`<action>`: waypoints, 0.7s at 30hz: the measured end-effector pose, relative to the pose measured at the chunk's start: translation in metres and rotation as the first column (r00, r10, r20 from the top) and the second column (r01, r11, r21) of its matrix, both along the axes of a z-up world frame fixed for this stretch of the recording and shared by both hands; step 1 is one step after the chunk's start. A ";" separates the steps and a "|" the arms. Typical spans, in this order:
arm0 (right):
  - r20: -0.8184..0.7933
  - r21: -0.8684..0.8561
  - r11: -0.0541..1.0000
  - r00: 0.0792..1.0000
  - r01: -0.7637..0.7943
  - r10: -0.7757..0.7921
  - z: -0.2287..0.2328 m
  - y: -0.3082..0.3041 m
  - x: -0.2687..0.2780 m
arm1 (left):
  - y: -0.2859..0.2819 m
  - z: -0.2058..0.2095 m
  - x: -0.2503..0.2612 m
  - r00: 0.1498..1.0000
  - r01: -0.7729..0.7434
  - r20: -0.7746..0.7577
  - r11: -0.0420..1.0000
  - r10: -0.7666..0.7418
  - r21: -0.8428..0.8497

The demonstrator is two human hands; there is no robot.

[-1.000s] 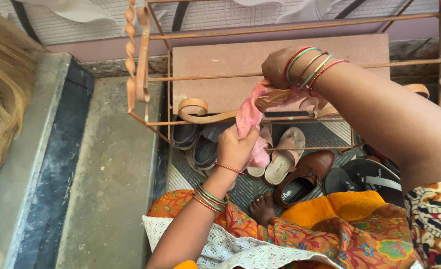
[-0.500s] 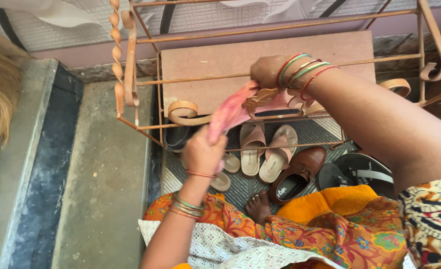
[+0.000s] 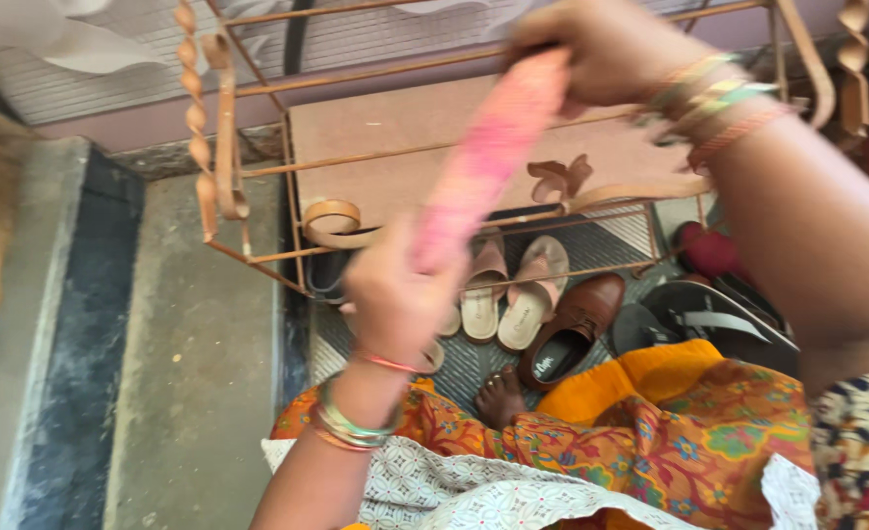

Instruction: The person sits on the floor and wipes a metal shoe rack with a pink cloth. They clean the vertical bars, horizontal bars, and decorative elements of the rack.

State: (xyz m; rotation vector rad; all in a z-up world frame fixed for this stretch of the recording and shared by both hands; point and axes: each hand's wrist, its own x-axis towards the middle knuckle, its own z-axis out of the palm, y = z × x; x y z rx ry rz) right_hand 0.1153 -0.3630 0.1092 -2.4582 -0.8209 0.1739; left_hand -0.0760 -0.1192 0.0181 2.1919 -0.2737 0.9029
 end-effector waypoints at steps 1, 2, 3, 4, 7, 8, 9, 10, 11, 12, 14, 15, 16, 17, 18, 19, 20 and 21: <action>0.084 -0.026 1.000 0.996 -0.017 0.019 0.000 -0.024 -0.005 | -0.016 -0.002 -0.002 0.992 0.122 0.036 0.993 -0.122 0.008; 0.168 -0.052 0.998 0.985 -0.039 0.047 -0.002 -0.044 -0.008 | -0.033 -0.006 -0.004 0.969 0.234 0.072 0.972 -0.235 0.023; 0.160 -0.039 0.999 0.986 -0.032 0.038 -0.009 -0.063 -0.012 | -0.052 -0.011 -0.006 0.962 0.254 0.079 0.963 -0.262 0.093; 0.151 -0.025 0.999 0.988 -0.030 0.034 -0.019 -0.078 -0.015 | -0.068 -0.018 -0.008 0.955 0.268 0.083 0.949 -0.284 0.165; 0.144 0.029 0.998 0.988 -0.060 0.056 -0.059 -0.096 -0.011 | -0.100 -0.047 -0.009 0.951 0.297 0.002 0.913 -0.310 0.279; 0.146 0.052 0.996 0.987 -0.078 0.070 -0.072 -0.095 -0.007 | -0.106 -0.058 -0.008 0.957 0.277 -0.006 0.905 -0.291 0.322; 0.209 -0.086 0.993 0.973 -0.076 0.093 -0.081 -0.092 -0.001 | -0.109 -0.070 -0.004 0.962 0.257 -0.013 0.895 -0.271 0.364; 0.266 -0.218 0.974 0.956 -0.066 0.124 -0.090 -0.085 0.005 | -0.109 -0.081 0.000 0.968 0.237 -0.023 0.882 -0.250 0.408; 0.318 -0.346 0.937 0.934 -0.045 0.162 -0.096 -0.079 0.010 | -0.107 -0.091 0.004 0.978 0.198 -0.030 0.870 -0.207 0.451; 0.261 -0.436 0.900 0.953 -0.026 0.153 -0.102 -0.071 0.013 | -0.104 -0.100 0.007 0.985 0.163 -0.037 0.853 -0.167 0.495; 0.154 -0.604 0.797 0.982 0.007 0.108 -0.107 -0.055 0.017 | -0.101 -0.112 0.010 0.991 0.129 -0.040 0.835 -0.128 0.534; 0.171 -0.607 0.795 0.980 0.023 0.102 -0.105 -0.049 0.020 | -0.101 -0.115 0.011 0.991 0.131 -0.039 0.838 -0.130 0.530; 0.186 -0.612 0.789 0.978 0.042 0.093 -0.102 -0.046 0.021 | -0.103 -0.117 0.011 0.990 0.136 -0.039 0.842 -0.136 0.522; 0.201 -0.618 0.784 0.976 0.060 0.083 -0.099 -0.043 0.022 | -0.106 -0.118 0.011 0.988 0.148 -0.026 0.861 -0.155 0.486; 0.228 -0.634 0.768 0.971 0.087 0.078 -0.098 -0.040 0.022 | -0.110 -0.119 0.008 0.985 0.162 -0.019 0.879 -0.172 0.448; 0.254 -0.649 0.752 0.964 0.114 0.074 -0.098 -0.038 0.022 | -0.114 -0.120 0.007 0.982 0.177 -0.011 0.896 -0.188 0.409; 0.283 -0.663 0.735 0.956 0.142 0.070 -0.098 -0.036 0.021 | -0.117 -0.120 0.008 0.981 0.183 -0.024 0.883 -0.191 0.432; 0.310 -0.691 0.708 0.944 0.143 0.112 -0.099 -0.035 0.019 | -0.120 -0.120 0.009 0.980 0.189 -0.036 0.870 -0.194 0.455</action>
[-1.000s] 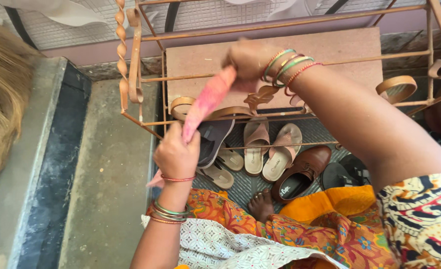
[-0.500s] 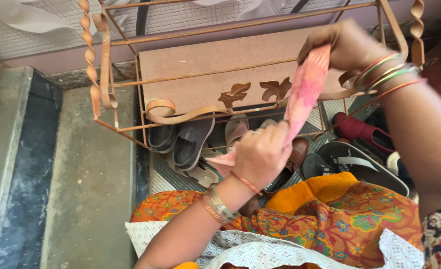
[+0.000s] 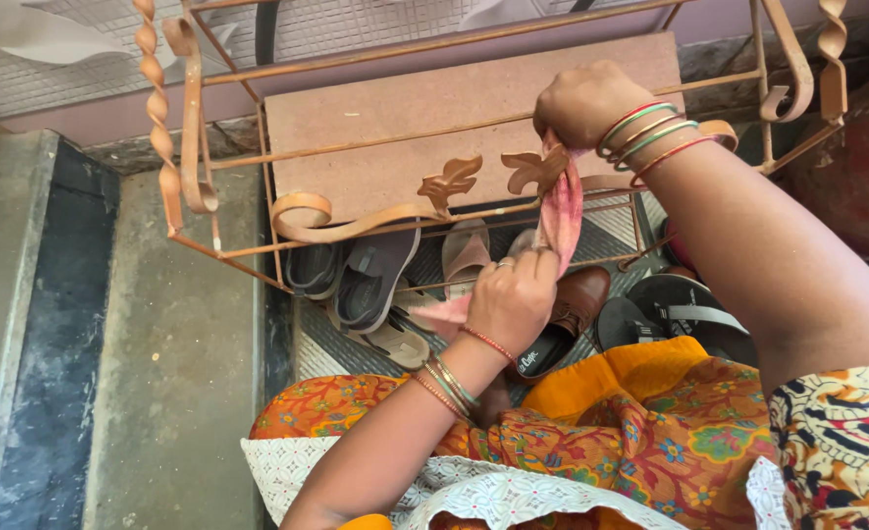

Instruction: The person sits on the floor and wipes a metal shoe rack with a pink cloth. They clean the vertical bars, horizontal bars, and decorative elements of the rack.

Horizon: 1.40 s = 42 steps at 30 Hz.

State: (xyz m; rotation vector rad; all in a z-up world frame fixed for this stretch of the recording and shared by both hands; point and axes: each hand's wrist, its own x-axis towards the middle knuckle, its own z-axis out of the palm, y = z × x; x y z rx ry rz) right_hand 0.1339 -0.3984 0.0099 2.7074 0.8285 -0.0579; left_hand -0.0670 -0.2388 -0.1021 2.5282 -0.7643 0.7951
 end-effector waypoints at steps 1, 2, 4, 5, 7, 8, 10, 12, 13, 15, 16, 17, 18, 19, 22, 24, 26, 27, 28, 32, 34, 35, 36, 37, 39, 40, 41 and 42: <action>0.037 -0.047 0.998 0.999 -0.031 0.033 0.000 0.002 0.000 | -0.001 0.000 0.004 1.000 0.001 -0.002 1.000 -0.001 0.027; 0.072 -0.095 0.994 0.995 -0.060 0.067 0.000 0.003 -0.001 | 0.001 -0.001 0.008 1.000 -0.019 0.009 0.998 0.019 0.066; 0.086 -0.080 0.995 0.994 -0.065 0.072 -0.001 0.004 -0.004 | 0.007 -0.007 0.016 0.998 -0.065 0.036 0.988 0.061 0.143; 0.088 -0.076 0.995 0.993 -0.067 0.074 0.000 0.002 -0.004 | 0.010 -0.013 0.021 0.997 -0.060 0.051 0.986 0.052 0.154; 0.056 -0.050 0.998 0.997 -0.043 0.045 0.004 -0.005 -0.007 | 0.024 -0.031 0.033 0.996 -0.047 0.085 0.984 0.033 0.173; 0.041 -0.039 0.999 0.999 -0.028 0.030 0.009 -0.009 -0.010 | 0.025 -0.044 0.035 0.997 -0.035 0.072 0.982 0.022 0.185; -0.009 -0.006 1.000 1.000 -0.006 0.006 0.021 -0.016 -0.018 | 0.028 -0.073 0.037 0.999 -0.015 0.049 0.977 0.005 0.214; 0.012 0.039 0.999 1.000 -0.016 0.015 0.033 -0.023 -0.025 | 0.032 -0.103 0.041 0.971 0.061 -0.240 0.961 0.006 0.271; 0.066 0.064 0.997 0.997 -0.038 0.034 0.039 -0.027 -0.032 | 0.035 -0.116 0.042 0.927 0.104 -0.374 0.952 0.012 0.288; 0.214 0.119 0.990 0.975 -0.078 0.051 0.047 -0.036 -0.049 | 0.062 -0.133 0.034 0.899 0.027 -0.437 1.000 -0.025 -0.001; 0.306 0.150 0.984 0.951 -0.096 0.046 0.047 -0.042 -0.059 | 0.071 -0.135 0.039 0.739 0.009 -0.667 0.988 0.099 0.156; 0.389 0.182 0.977 0.921 -0.110 0.031 0.043 -0.048 -0.070 | 0.082 -0.132 0.041 0.511 0.033 -0.823 0.951 0.248 0.307; 0.397 0.229 0.966 0.918 -0.118 0.018 0.039 -0.053 -0.080 | 0.098 -0.127 0.036 0.587 -0.110 -0.752 0.950 0.300 0.293; 0.402 0.272 0.953 0.916 -0.130 0.010 0.036 -0.058 -0.089 | 0.110 -0.117 0.030 0.641 -0.255 -0.675 0.931 0.365 0.261; 0.447 0.401 0.900 0.894 -0.171 -0.030 0.034 -0.068 -0.115 | 0.154 -0.071 0.020 0.736 -0.375 -0.581 0.924 0.347 0.077; 0.483 0.386 0.905 0.875 -0.179 -0.033 0.037 -0.068 -0.126 | 0.192 -0.040 0.005 0.771 -0.484 -0.503 0.873 0.391 -0.062; 0.498 0.383 0.901 0.867 -0.204 -0.016 0.036 -0.065 -0.134 | 0.229 -0.019 -0.014 0.706 -0.628 -0.502 0.769 0.499 -0.119; 0.503 0.383 0.898 0.864 -0.216 -0.007 0.034 -0.064 -0.135 | 0.247 -0.012 -0.021 0.728 -0.661 -0.416 0.717 0.544 -0.219; 0.479 0.404 0.879 0.877 -0.255 0.035 0.030 -0.059 -0.135 | 0.267 -0.007 -0.028 0.736 -0.676 -0.327 0.664 0.593 -0.319; 0.255 0.554 0.816 0.967 -0.165 0.023 -0.004 -0.033 -0.123 | 0.340 -0.007 -0.006 0.747 -0.554 -0.300 0.306 0.594 -0.775; 0.025 0.738 0.673 0.999 -0.035 0.025 -0.022 -0.016 -0.113 | 0.356 -0.019 0.032 0.920 -0.198 -0.112 0.197 0.376 -0.960; -0.103 0.848 0.528 0.991 0.039 0.091 -0.030 -0.006 -0.108 | 0.359 -0.025 0.058 0.933 -0.214 -0.143 0.189 0.329 -0.958; -0.213 0.919 0.371 0.960 0.135 0.179 -0.034 -0.001 -0.106 | 0.365 -0.032 0.073 0.944 -0.229 -0.173 0.183 0.281 -0.956; -0.195 0.879 0.456 0.978 0.140 0.077 -0.036 0.002 -0.105 | 0.368 -0.042 0.080 0.977 -0.198 -0.191 0.075 0.097 -0.977; -0.127 0.774 0.608 0.984 0.176 -0.124 -0.036 0.004 -0.107 | 0.365 -0.060 0.091 0.950 -0.195 -0.148 -0.153 -0.274 -0.969; -0.181 0.798 0.569 0.979 0.201 -0.092 -0.035 0.003 -0.108 | 0.366 -0.066 0.093 0.913 -0.374 -0.344 -0.112 -0.218 -0.921; -0.237 0.816 0.531 0.970 0.229 -0.055 -0.033 0.002 -0.109 | 0.368 -0.071 0.092 0.835 -0.544 -0.529 -0.084 -0.155 -0.835; -0.290 0.831 0.492 0.957 0.260 -0.016 -0.032 0.001 -0.109 | 0.371 -0.073 0.086 0.689 -0.721 -0.724 0.087 -0.009 -0.687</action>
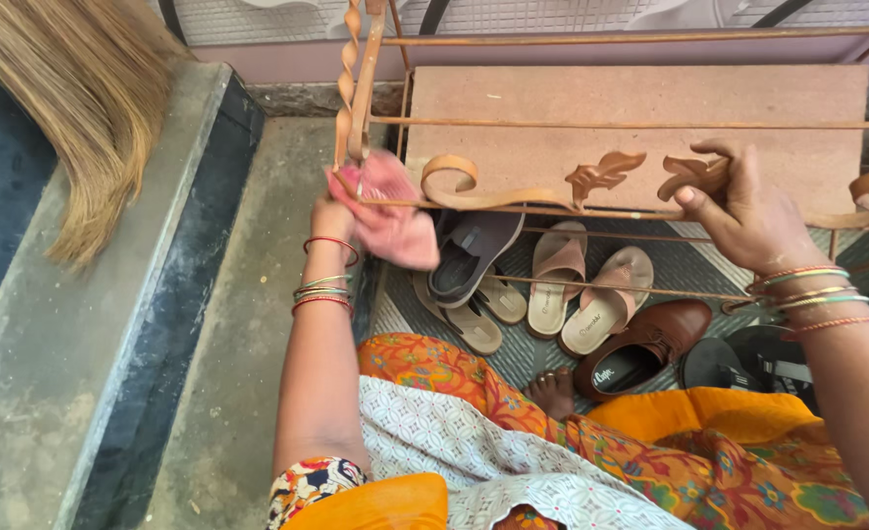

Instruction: The person sits on the floor and wipes a metal shoe rack with a pink cloth. They clean the vertical bars, horizontal bars, and decorative elements of the rack.

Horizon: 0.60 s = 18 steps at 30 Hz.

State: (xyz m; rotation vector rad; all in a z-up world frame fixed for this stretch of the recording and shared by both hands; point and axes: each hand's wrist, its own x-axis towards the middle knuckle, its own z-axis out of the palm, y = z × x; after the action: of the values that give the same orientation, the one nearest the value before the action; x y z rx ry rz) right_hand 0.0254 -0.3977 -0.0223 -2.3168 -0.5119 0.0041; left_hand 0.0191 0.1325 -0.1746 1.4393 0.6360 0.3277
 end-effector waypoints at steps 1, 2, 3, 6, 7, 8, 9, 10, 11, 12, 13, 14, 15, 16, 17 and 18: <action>-0.007 0.016 1.000 1.000 -0.014 0.014 0.001 0.000 0.001 | 0.004 0.002 -0.005 0.974 0.023 -0.225 0.974 0.029 0.224; -0.013 0.033 0.999 1.000 -0.027 0.028 0.001 0.000 0.002 | 0.013 0.009 -0.008 0.979 -0.018 -0.182 0.933 0.089 0.360; -0.019 0.048 0.998 0.999 -0.037 0.038 0.000 -0.001 0.002 | 0.020 0.016 -0.012 0.972 -0.017 -0.198 0.881 0.126 0.473; -0.019 0.004 1.000 1.000 -0.013 0.013 -0.004 -0.003 0.005 | 0.039 0.052 -0.016 0.975 0.057 -0.191 0.711 0.110 0.701; -0.021 0.011 1.000 1.000 -0.015 0.015 -0.005 -0.003 0.007 | 0.046 0.068 -0.014 0.948 0.184 -0.312 0.696 0.061 0.694; -0.023 0.018 1.000 1.000 -0.016 0.016 -0.005 -0.004 0.008 | 0.052 0.083 -0.008 0.887 0.338 -0.462 0.669 0.010 0.662; -0.027 0.027 0.999 0.999 -0.020 0.020 -0.006 -0.005 0.009 | 0.056 0.096 -0.002 0.801 0.477 -0.597 0.633 -0.029 0.609; -0.024 0.026 0.999 0.999 -0.025 0.026 -0.007 -0.006 0.011 | 0.058 0.108 0.006 0.631 0.652 -0.775 0.565 -0.035 0.506; -0.025 0.025 0.999 0.999 -0.031 0.031 -0.008 -0.007 0.011 | 0.060 0.115 0.013 0.667 0.630 -0.744 0.570 -0.049 0.527; -0.026 0.024 0.999 0.999 -0.036 0.037 -0.010 -0.008 0.011 | 0.063 0.120 0.019 0.700 0.607 -0.711 0.576 -0.062 0.548; -0.033 0.051 0.998 0.998 -0.046 0.048 -0.011 -0.009 0.012 | 0.064 0.123 0.022 0.733 0.584 -0.676 0.580 -0.074 0.569; -0.040 0.078 0.995 0.997 -0.056 0.060 -0.013 -0.009 0.011 | 0.064 0.121 0.023 0.887 0.429 -0.406 0.721 -0.221 0.544; -0.044 0.104 0.992 0.996 -0.067 0.072 -0.014 -0.009 0.012 | 0.063 0.119 0.023 0.953 0.295 -0.075 0.846 -0.293 0.443; -0.050 0.088 0.995 0.997 -0.054 0.059 -0.015 -0.009 0.013 | 0.063 0.118 0.022 0.921 0.205 0.269 0.937 -0.282 0.282; -0.052 0.069 0.997 0.998 -0.039 0.042 -0.015 -0.010 0.013 | 0.061 0.118 0.021 0.918 0.215 0.288 0.952 -0.272 0.216; -0.054 0.049 0.999 0.998 -0.023 0.025 -0.014 -0.011 0.014 | 0.060 0.121 0.019 0.915 0.225 0.306 0.963 -0.262 0.150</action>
State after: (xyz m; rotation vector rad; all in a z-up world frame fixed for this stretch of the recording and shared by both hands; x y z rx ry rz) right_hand 0.0397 -0.4084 -0.0368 -2.2564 -0.5067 0.0658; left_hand 0.0383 0.1923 -0.0541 1.5106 0.1692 0.3965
